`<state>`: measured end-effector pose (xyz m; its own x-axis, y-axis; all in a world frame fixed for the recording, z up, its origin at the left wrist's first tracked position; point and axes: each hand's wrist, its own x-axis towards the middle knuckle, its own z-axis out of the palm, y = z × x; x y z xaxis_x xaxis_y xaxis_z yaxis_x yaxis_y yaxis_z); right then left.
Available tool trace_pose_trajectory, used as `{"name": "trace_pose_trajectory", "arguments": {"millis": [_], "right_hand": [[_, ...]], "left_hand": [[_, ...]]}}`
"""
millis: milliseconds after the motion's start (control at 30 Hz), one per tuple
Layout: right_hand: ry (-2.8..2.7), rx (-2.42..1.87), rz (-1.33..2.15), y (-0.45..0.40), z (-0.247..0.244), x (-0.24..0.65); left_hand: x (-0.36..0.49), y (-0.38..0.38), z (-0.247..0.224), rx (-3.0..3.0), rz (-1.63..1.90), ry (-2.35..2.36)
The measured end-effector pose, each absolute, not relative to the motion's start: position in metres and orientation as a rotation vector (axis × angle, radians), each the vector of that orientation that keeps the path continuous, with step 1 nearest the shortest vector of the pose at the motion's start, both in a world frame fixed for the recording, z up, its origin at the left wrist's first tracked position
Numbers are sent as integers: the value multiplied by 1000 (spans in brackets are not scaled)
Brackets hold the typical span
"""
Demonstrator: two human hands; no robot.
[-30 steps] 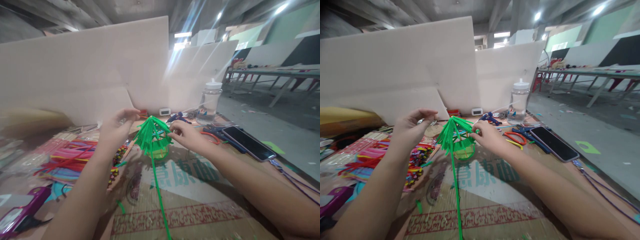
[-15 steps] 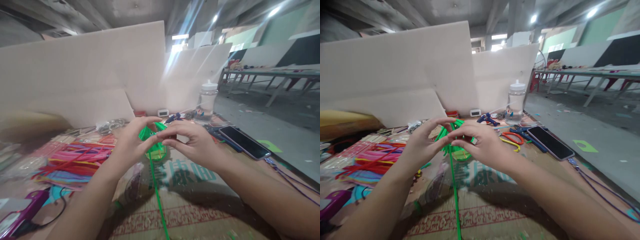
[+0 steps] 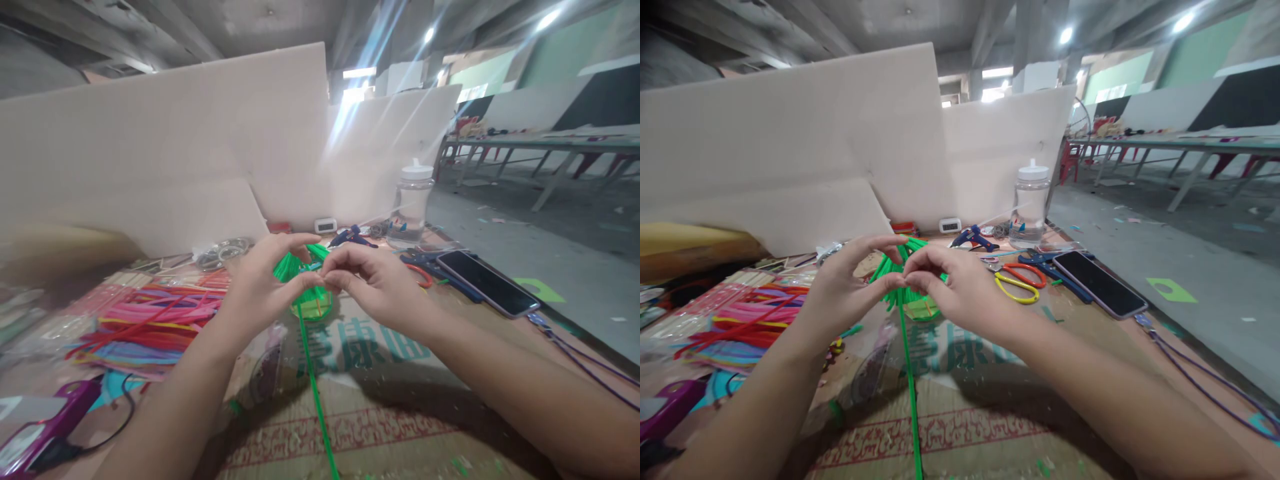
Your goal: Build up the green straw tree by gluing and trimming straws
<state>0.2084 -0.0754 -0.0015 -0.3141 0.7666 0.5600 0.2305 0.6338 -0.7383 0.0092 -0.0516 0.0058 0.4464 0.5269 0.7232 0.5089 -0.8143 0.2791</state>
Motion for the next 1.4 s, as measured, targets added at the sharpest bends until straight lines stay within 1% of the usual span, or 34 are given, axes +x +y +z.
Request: {"name": "trace_pose_trajectory", "arguments": {"millis": [67,133,233,300,433,600,700,833,933,1133,1167,1233,1400], "right_hand": [[-1911,-799,567,-75,-6,208],[-1936,-790,560,-74,-6,211],[-1866,-730,577,-69,0,223],[-1784,-721,519,-63,8,234],[-1647,-899,311,-50,22,260],[-1709,-1164,74,-30,22,280],[-1796,-1133,17,-23,12,276],[-1998,-889,-78,-21,-4,253],[-2171,-778,-219,-17,-14,230],[-2317,-781,-533,1,-19,203],[-2315,-789,-525,2,-19,202],[-2276,-763,-367,0,-18,201],[-1981,-570,414,-15,-9,205]], "left_hand": [[10,-53,7,2673,1299,943],[8,-55,11,2667,1288,975],[0,-52,18,2536,1365,1168],[-8,-47,22,2415,1433,1328],[-22,-31,22,2304,1520,1557],[-27,-18,15,2287,1399,1685],[-23,-16,11,2250,1344,1667],[-17,-15,10,2226,1325,1584],[-17,-10,7,2287,1276,1549],[-22,3,0,2425,1321,1358],[-22,3,0,2430,1327,1344],[-22,1,1,2427,1326,1335],[-19,-9,8,2301,1346,1456]]}}
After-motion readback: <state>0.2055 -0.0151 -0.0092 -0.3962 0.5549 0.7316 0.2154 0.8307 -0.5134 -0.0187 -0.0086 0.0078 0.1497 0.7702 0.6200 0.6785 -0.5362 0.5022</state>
